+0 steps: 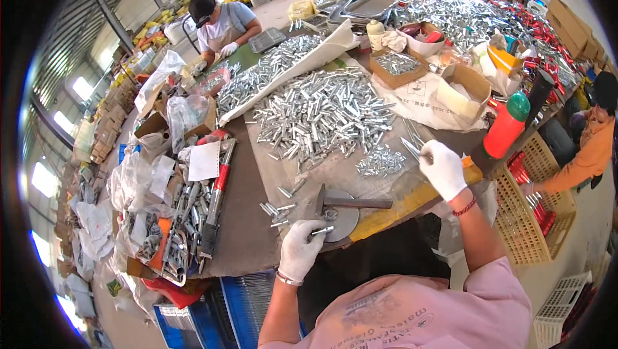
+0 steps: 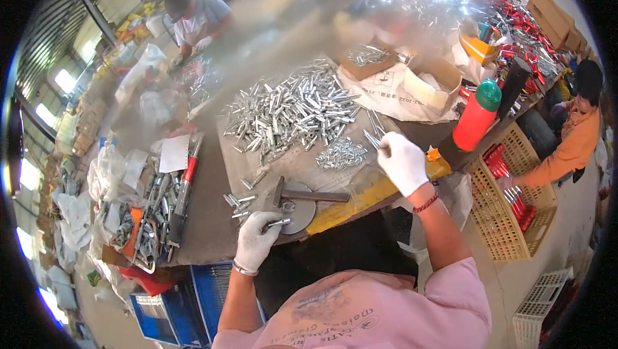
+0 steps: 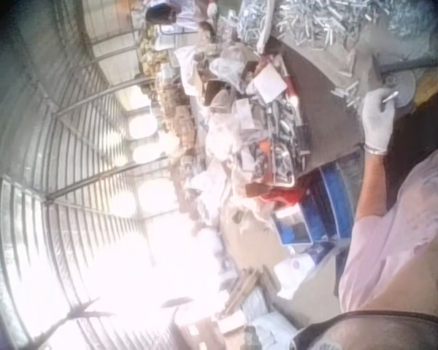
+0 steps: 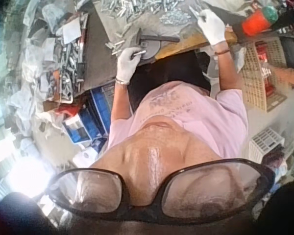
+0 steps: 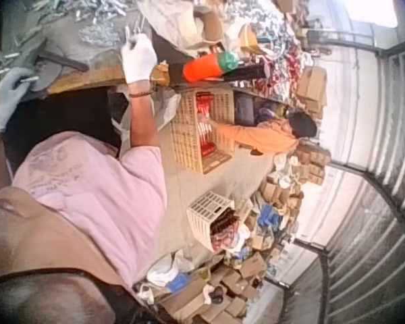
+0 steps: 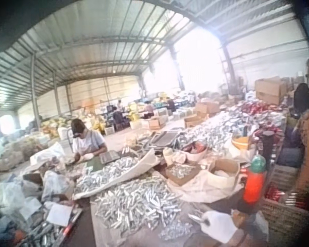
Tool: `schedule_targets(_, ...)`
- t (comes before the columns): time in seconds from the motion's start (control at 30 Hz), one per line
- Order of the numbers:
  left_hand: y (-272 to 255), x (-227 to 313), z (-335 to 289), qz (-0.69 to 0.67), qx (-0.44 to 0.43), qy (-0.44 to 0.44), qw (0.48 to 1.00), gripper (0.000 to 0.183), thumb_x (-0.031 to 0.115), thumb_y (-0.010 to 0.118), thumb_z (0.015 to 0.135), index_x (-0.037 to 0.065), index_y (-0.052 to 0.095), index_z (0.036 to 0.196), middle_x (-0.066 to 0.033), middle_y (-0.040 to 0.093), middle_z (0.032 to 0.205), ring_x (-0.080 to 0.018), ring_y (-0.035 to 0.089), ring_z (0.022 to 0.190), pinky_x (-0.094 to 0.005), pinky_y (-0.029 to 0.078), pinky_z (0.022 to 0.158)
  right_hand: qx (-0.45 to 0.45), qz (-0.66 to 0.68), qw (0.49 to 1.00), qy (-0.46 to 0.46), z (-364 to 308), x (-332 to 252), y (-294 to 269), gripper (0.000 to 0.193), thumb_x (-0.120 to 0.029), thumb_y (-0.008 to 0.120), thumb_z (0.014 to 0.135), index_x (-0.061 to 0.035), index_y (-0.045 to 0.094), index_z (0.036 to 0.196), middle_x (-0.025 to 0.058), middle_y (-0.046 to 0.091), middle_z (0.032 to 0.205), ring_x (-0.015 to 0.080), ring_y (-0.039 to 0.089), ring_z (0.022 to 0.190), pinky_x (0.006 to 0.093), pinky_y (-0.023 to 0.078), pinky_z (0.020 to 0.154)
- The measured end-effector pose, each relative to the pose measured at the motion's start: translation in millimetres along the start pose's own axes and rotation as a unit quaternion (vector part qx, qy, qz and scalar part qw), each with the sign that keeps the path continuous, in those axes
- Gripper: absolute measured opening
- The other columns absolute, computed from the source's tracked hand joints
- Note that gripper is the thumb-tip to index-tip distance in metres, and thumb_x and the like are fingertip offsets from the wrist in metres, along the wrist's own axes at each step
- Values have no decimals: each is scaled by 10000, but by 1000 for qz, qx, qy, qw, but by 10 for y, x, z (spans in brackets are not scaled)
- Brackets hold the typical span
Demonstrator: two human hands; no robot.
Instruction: Assembling small metal hardware pins onto a plate and sorting them into blue plastic trays.
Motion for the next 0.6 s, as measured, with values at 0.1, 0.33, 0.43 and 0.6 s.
schedule_targets(0.1,32,34,47,33,-5,17,999,138,82,793,873,70,782,1010,-117,719,956,-302,708,908,-373,568,796,-70,93,986,-116,-171,-696,128,153,-109,716,896,-106,732,1048,108,739,1004,323,735,933,408,599,816)
schedule_targets(0.33,50,139,60,134,5,46,990,122,93,826,842,71,794,959,-121,686,909,-312,690,859,-394,550,758,-227,87,939,-244,-665,-1463,735,29,-127,689,894,-123,718,898,88,666,942,307,715,882,429,588,761)
schedule_targets(0.43,50,118,50,128,8,50,991,125,89,828,832,70,796,952,-120,683,906,-310,687,864,-398,547,757,-235,61,932,-270,-742,-1544,874,21,-111,685,870,-98,679,855,106,649,952,324,714,889,446,589,757)
schedule_targets(0.6,62,111,13,116,3,51,992,126,78,829,820,69,797,941,-118,675,898,-309,678,859,-402,541,755,-253,48,924,-283,-811,-1655,947,42,-121,672,884,-99,690,853,105,654,939,315,720,894,449,592,748)
Point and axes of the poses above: each hand's wrist, its own z-axis towards the middle knuckle, its own y-axis out of the palm, x = y × z, the point moved 7 cm from there along z, towards the middle knuckle
